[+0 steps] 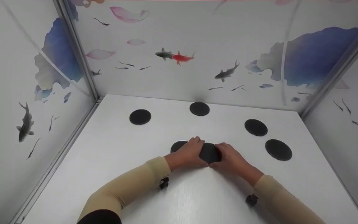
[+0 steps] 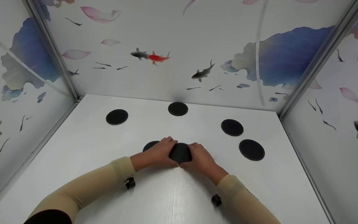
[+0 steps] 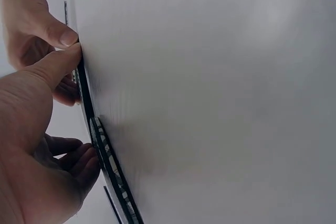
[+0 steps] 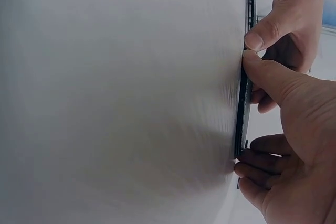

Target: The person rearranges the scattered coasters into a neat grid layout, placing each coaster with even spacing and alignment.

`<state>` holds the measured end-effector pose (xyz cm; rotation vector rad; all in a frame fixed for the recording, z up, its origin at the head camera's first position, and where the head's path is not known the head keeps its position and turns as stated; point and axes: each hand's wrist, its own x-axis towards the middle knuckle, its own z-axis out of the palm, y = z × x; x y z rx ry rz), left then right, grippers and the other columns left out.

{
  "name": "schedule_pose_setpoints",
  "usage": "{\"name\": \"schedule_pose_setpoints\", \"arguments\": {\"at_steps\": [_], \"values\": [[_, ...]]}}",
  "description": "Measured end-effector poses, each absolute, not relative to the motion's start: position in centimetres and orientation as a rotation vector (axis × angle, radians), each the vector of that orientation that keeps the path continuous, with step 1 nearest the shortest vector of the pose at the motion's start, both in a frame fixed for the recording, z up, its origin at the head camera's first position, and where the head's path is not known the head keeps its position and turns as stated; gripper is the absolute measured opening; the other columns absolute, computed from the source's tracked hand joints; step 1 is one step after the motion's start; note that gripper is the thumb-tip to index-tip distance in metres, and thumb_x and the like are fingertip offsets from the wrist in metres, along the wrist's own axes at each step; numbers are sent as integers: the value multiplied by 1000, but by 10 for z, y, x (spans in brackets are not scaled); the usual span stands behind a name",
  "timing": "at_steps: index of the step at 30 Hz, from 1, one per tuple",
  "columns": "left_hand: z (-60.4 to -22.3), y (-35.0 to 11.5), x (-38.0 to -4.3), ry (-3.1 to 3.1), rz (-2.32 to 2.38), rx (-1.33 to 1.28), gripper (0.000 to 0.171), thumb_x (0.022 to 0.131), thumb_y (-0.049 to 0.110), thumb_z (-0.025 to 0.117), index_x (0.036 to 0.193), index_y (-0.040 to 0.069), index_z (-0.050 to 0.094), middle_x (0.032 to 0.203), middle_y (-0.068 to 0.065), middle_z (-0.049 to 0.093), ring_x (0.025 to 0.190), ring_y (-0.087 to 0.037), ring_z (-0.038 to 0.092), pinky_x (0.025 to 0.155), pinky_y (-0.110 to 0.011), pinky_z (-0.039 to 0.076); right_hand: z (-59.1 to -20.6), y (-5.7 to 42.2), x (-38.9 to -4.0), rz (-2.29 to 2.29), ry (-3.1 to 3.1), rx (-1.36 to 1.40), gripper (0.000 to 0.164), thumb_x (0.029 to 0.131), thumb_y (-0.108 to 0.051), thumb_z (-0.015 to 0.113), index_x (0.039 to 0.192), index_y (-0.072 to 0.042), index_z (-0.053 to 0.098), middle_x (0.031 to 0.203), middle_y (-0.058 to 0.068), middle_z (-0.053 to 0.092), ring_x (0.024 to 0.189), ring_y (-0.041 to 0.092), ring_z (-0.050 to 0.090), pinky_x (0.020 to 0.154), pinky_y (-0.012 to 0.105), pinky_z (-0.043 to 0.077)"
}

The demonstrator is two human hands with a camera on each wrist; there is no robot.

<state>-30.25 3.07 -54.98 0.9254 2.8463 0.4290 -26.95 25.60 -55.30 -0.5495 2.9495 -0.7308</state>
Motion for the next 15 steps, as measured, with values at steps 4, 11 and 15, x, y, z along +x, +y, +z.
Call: {"name": "schedule_pose_setpoints", "arguments": {"at_steps": [4, 11, 15], "values": [[-549, 31, -302, 2839, 409, 941, 89, 89, 58, 88, 151, 3, 57, 132, -9, 58, 123, -23, 54, 105, -34, 54, -552, 256, -269, -721, 2954, -567, 74, 85, -26, 100, 144, 2, 65, 137, 19, 66, 128, 36, 63, 110, 56, 53], [-549, 30, -301, 2841, 395, 959, 87, 90, 58, 87, 150, 3, 57, 132, -8, 57, 122, -22, 53, 103, -34, 55, -552, 256, -268, -738, 2940, -534, 76, 85, -25, 99, 146, 1, 64, 140, 18, 64, 131, 36, 62, 113, 56, 52], [-549, 30, -301, 2839, 400, 958, 89, 89, 59, 87, 151, 3, 57, 132, -8, 57, 122, -22, 53, 103, -34, 55, -552, 255, -268, -751, 2941, -534, 75, 85, -24, 100, 146, 1, 64, 140, 18, 65, 131, 36, 62, 113, 56, 52]]}}
